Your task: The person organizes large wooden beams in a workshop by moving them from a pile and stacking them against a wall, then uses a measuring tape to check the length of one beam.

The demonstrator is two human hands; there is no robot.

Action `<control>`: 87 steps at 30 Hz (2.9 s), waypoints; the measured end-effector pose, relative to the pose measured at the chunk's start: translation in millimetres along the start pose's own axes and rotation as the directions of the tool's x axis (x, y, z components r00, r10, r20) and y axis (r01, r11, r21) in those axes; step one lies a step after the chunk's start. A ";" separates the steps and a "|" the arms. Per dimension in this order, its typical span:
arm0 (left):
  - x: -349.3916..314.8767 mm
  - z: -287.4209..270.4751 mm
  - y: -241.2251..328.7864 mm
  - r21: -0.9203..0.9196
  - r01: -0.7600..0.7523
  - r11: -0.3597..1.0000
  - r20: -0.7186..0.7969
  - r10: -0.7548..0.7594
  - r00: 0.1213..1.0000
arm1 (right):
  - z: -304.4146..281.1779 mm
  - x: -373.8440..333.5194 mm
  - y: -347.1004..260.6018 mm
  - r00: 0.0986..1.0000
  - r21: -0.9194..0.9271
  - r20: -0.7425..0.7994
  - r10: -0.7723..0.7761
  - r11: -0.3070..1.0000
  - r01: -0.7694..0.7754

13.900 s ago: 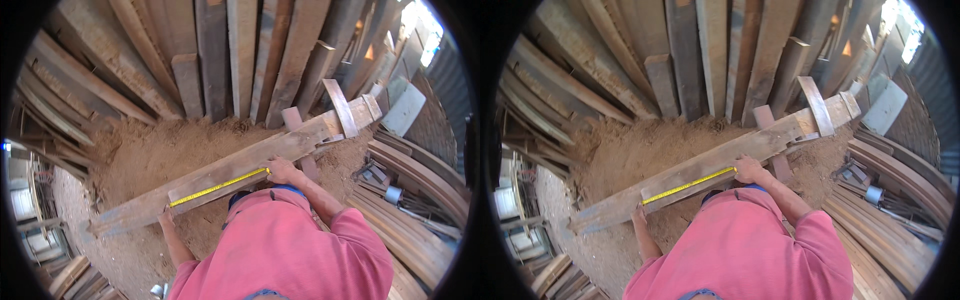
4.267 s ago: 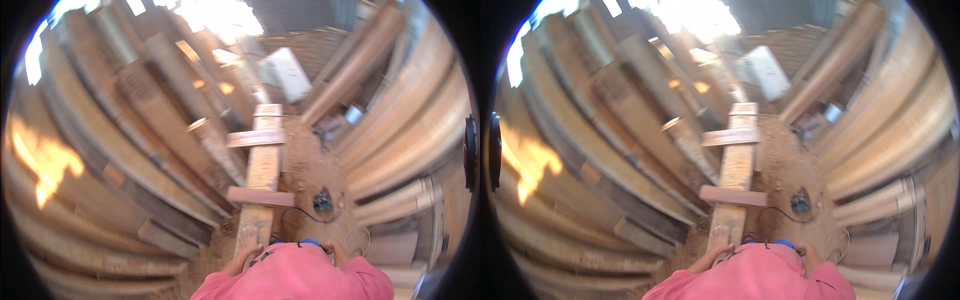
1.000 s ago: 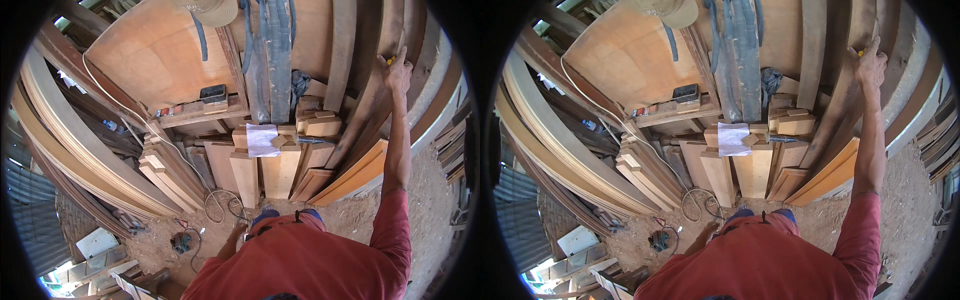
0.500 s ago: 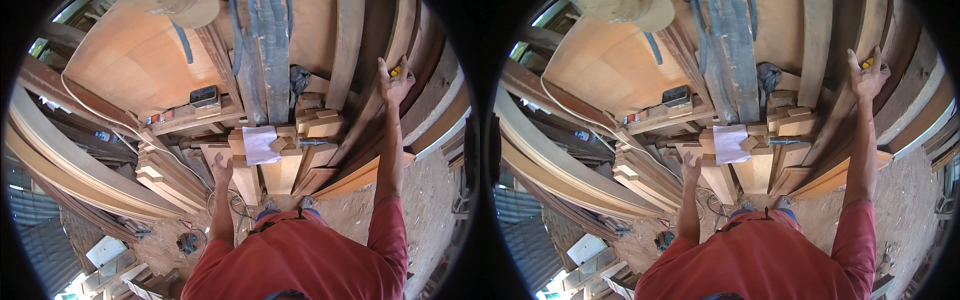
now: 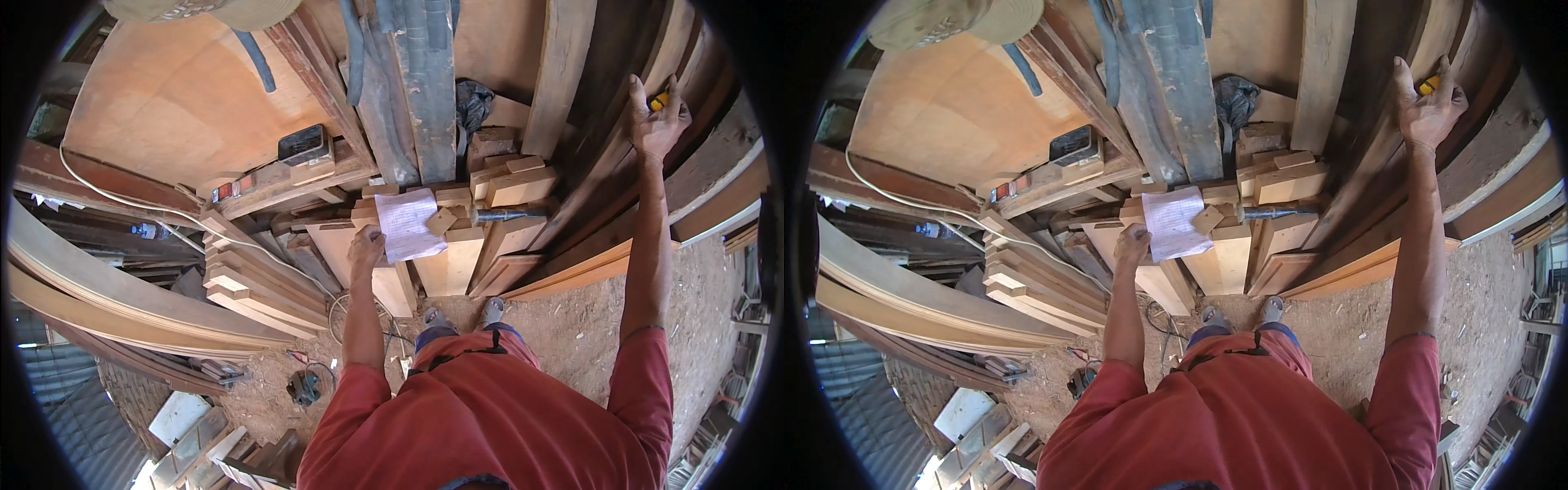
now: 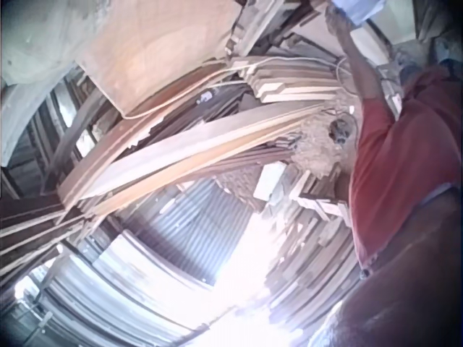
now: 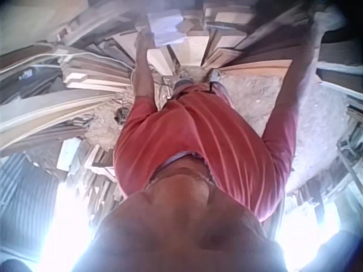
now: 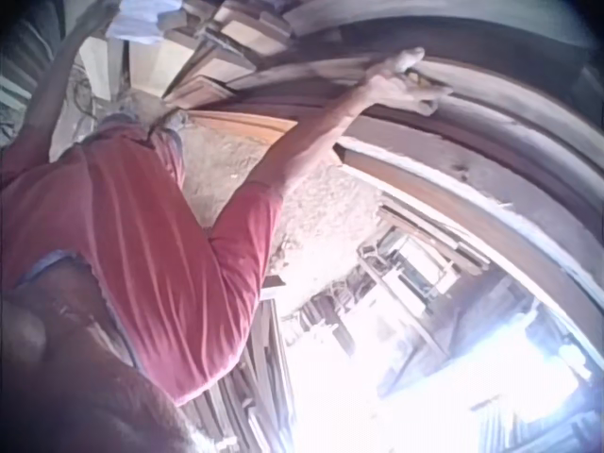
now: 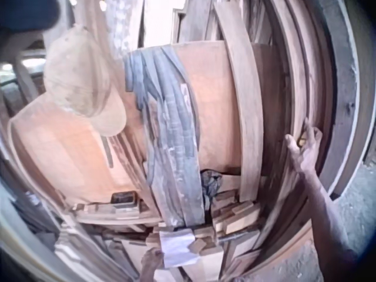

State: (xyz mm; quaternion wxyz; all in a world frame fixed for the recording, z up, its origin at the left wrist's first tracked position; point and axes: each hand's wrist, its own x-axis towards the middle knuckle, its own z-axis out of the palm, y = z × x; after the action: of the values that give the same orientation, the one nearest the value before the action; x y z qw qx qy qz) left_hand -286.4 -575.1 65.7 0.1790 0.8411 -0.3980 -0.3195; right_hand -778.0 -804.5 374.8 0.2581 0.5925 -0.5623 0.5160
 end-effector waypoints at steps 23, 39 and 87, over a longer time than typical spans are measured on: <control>-7.8 6.3 -0.1 0.067 -0.091 0.994 -0.139 0.100 0.985 | 0.5 -4.7 -2.0 0.999 -0.073 -0.052 0.002 0.997 -0.006; -10.1 6.8 -1.3 0.056 -0.126 0.990 -0.191 0.135 0.972 | -0.9 -4.4 -8.3 0.997 -0.069 -0.039 0.067 0.995 -0.070; -8.8 10.0 -4.3 0.058 -0.146 0.988 -0.212 0.155 0.965 | 0.1 -2.6 3.2 1.000 -0.084 -0.020 0.002 0.996 -0.004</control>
State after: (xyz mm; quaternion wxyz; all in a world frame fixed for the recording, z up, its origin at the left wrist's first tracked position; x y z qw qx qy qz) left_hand -295.0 -566.1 59.5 0.2272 0.8417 -0.4457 -0.2034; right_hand -780.5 -804.3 371.5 0.2875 0.5752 -0.5818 0.4980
